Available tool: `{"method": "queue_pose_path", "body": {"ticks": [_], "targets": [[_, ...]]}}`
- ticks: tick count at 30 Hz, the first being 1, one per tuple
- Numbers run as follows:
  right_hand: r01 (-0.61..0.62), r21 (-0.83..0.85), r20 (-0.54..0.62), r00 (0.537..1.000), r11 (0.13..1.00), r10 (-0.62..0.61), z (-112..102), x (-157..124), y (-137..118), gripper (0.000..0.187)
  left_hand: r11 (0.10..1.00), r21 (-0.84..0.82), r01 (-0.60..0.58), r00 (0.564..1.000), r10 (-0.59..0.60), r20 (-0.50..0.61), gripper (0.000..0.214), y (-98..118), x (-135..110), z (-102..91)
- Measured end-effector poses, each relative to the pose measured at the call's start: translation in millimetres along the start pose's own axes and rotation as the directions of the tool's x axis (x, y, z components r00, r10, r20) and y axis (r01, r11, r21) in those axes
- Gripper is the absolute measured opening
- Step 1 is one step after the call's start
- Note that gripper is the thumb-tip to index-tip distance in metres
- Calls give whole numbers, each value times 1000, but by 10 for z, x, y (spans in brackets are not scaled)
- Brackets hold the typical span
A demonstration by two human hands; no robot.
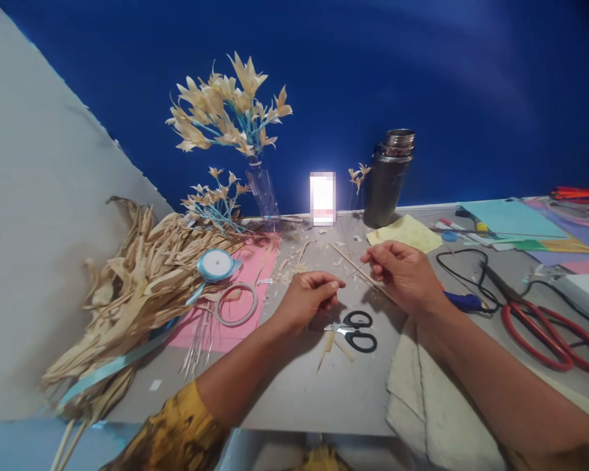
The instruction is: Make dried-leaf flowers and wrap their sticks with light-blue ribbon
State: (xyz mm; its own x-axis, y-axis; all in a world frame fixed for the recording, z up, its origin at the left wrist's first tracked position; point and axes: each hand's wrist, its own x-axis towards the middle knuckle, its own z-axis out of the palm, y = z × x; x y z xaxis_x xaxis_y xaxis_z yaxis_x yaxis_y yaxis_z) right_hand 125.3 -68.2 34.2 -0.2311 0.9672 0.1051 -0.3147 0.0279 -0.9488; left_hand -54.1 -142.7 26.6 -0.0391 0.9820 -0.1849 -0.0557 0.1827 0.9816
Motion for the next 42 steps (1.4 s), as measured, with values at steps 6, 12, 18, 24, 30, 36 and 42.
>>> {"method": "queue_pose_path", "body": {"ticks": [6, 12, 18, 24, 30, 36, 42], "targets": [[-20, 133, -73, 997, 991, 30, -178, 142, -98, 32, 949, 270, -160, 947, 225, -229, 15, 83, 113, -260], [-109, 219, -89, 987, 970, 131, -252, 205, -110, 30, 856, 414, -310, 833, 454, -316, 19, 255, 118, -471], [-156, 180, -68, 983, 971, 170, -255, 213, -33, 35, 714, 697, -71, 981, 175, -80, 17, 351, -190, -654], [-224, 8, 16, 975, 975, 224, -188, 158, 82, 39, 480, 876, 43, 999, -6, -46, 11, 11, -418, -547], [-220, -130, 95, 968, 967, 233, -108, 66, 140, 40, 635, 771, -46, 992, 120, -40, 9, -113, -318, -532], [-133, -348, 177, 963, 928, 205, 2, -26, 137, 42, 550, 835, -9, 997, 70, -35, 4, -33, -252, -521], [-138, -346, 199, 956, 928, 216, 9, -12, 139, 36, 614, 788, -43, 996, 85, -12, 6, -89, -154, -495]]}}
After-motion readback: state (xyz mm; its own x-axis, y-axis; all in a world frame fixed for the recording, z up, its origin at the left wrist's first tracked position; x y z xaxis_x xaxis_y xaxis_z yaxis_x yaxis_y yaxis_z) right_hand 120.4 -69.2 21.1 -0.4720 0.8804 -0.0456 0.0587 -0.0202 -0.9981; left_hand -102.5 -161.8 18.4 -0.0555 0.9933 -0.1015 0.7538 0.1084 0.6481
